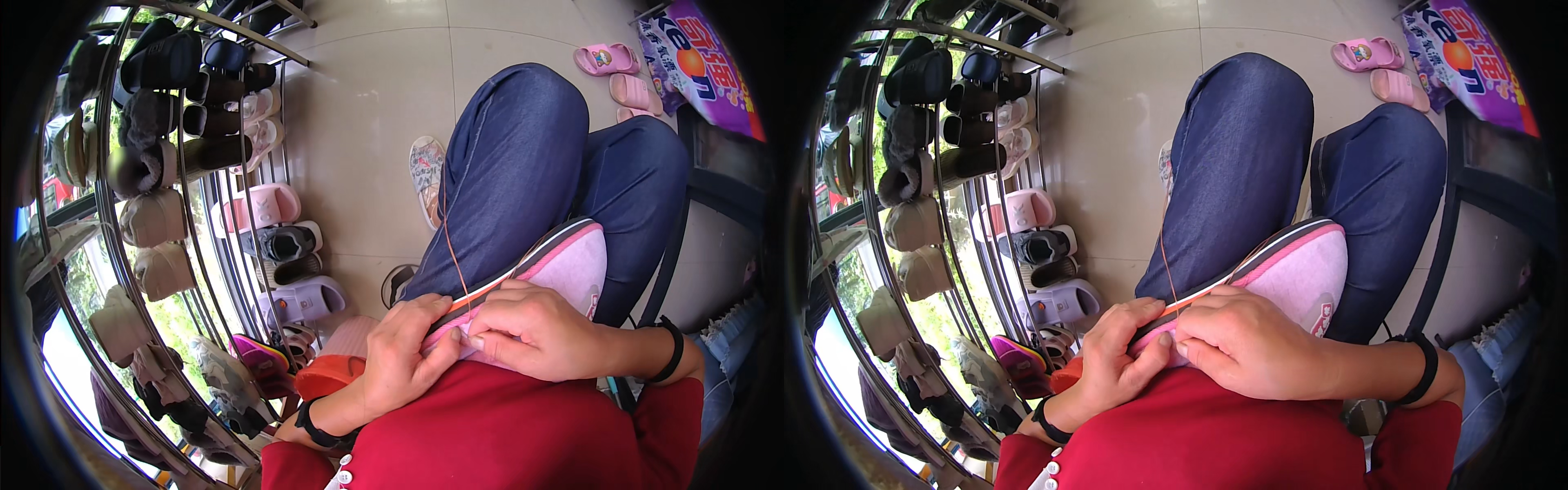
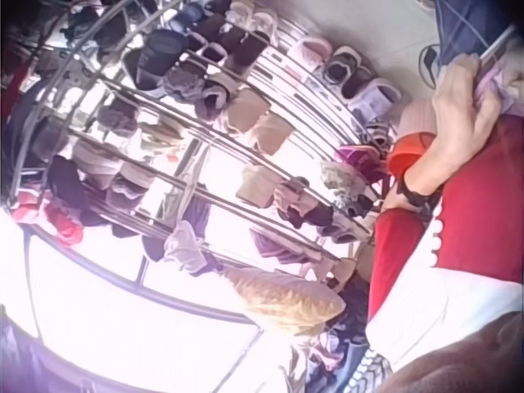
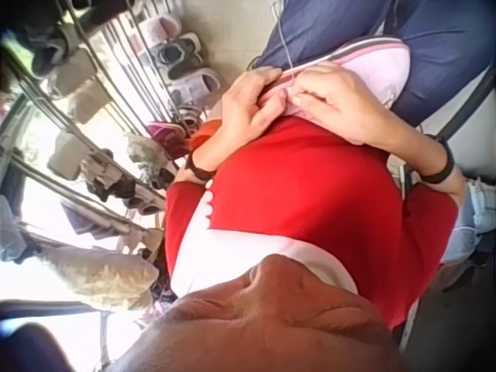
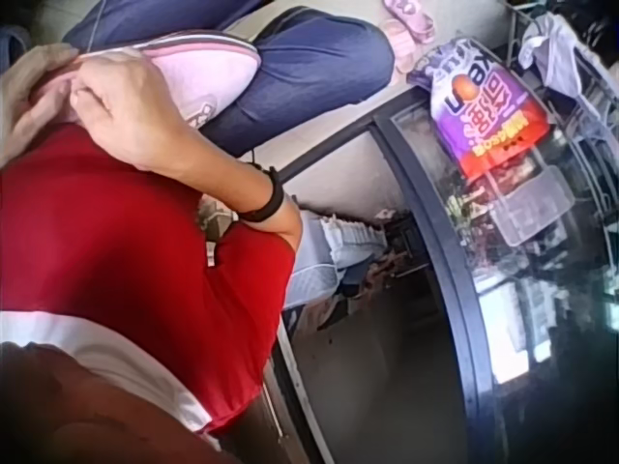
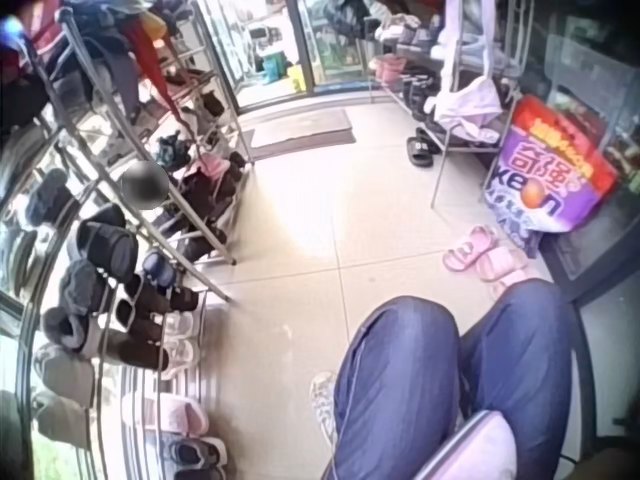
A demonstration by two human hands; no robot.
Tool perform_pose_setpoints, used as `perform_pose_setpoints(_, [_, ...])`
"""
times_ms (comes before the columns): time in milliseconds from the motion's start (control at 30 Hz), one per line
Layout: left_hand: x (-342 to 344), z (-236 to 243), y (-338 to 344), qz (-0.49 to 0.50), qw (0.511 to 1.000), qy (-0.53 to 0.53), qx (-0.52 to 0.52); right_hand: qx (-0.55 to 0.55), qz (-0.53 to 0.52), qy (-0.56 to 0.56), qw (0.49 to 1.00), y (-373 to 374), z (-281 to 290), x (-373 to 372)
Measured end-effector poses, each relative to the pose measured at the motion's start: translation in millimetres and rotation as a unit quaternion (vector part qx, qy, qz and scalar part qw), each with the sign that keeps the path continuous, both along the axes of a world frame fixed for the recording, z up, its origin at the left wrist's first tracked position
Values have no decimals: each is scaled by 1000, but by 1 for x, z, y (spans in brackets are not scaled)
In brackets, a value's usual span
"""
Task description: The person sits on the floor and sews a pink slipper using a needle and thread. They repeatedly insert the needle into the slipper's sole and pull the thread through to secure the parts together.
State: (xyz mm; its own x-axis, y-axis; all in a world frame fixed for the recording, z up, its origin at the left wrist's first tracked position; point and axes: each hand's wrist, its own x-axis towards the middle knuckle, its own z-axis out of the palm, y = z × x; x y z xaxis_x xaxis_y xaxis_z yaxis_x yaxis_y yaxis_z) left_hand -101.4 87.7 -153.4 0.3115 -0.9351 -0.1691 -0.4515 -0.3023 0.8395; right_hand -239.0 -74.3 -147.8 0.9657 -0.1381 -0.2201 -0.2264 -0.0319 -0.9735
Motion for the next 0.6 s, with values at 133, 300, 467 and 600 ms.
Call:
perform_pose_setpoints(133, [-1, 1, 1, 9, 1000, 13, 8, -13, -4, -1, 1000, 2, -1, 0])
perform_pose_setpoints(300, [-1, 0, 1, 4, 1000, 7, 5, -24, -2, -15, 1000, 2, -3, 0])
perform_pose_setpoints(467, [-1, 1, 1, -4, 1000, -12, -5, 1, 11, 9, 1000, 1, 3, 5])
perform_pose_setpoints(600, [-2, 4, 0, -22, 999, -34, -10, 16, 10, 17, 1000, 0, 3, 7])
